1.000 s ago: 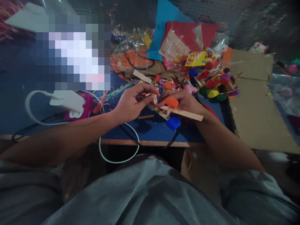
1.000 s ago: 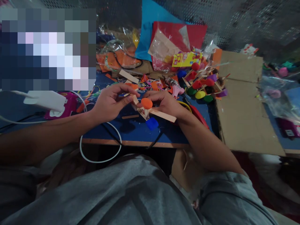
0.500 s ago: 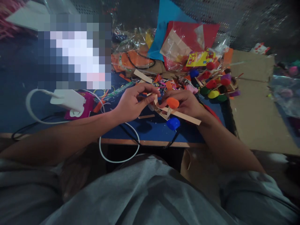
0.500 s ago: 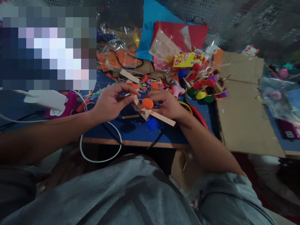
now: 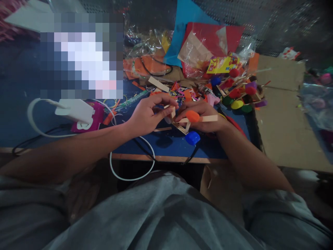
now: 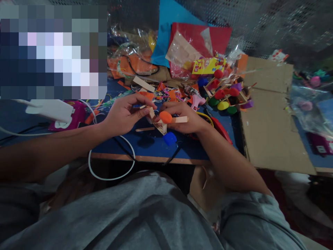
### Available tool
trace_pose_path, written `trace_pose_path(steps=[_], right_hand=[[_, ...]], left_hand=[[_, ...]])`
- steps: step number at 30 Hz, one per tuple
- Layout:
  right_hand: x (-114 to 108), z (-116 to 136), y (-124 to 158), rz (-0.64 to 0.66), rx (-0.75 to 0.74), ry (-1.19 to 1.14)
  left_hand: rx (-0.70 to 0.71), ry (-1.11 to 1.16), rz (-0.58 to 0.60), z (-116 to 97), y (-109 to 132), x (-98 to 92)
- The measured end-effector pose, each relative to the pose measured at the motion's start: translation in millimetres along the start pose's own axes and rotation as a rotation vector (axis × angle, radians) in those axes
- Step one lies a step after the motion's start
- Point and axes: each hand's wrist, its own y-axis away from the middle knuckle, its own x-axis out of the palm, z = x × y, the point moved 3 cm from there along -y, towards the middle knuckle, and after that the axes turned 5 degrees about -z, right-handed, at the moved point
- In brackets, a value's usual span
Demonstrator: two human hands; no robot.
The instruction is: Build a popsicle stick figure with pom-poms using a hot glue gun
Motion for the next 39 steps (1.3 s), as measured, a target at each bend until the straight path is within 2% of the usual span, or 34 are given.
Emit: trace_pose_path(steps=[6, 12, 24, 33, 39], right_hand=[[2.2, 2.9, -3.1, -0.027, -0.012, 0.055], [1.7, 0.9, -3.2, -0.118, -0.099, 0.053], [0.4, 3.9, -3.3, -0.18, -0.005, 0.108], [1.2, -2.7, -0.4, -0.228, 0.027, 0.149], [3.2, 0.9, 0.0, -0.212, 0.096, 0.099]], left_hand=[[-0.001, 0.022, 0.0, 0.8, -0.2, 0.3], [-0.023, 0.045, -0.03, 2.2, 0.4, -0.3], [0.018, 0.06, -0.067, 3.8, -0.6, -1.1], [0.009, 0.068, -0.082, 3.9, -1.4, -0.8], [0.006, 0.048, -0.095, 4.2, -1.6, -0.7]])
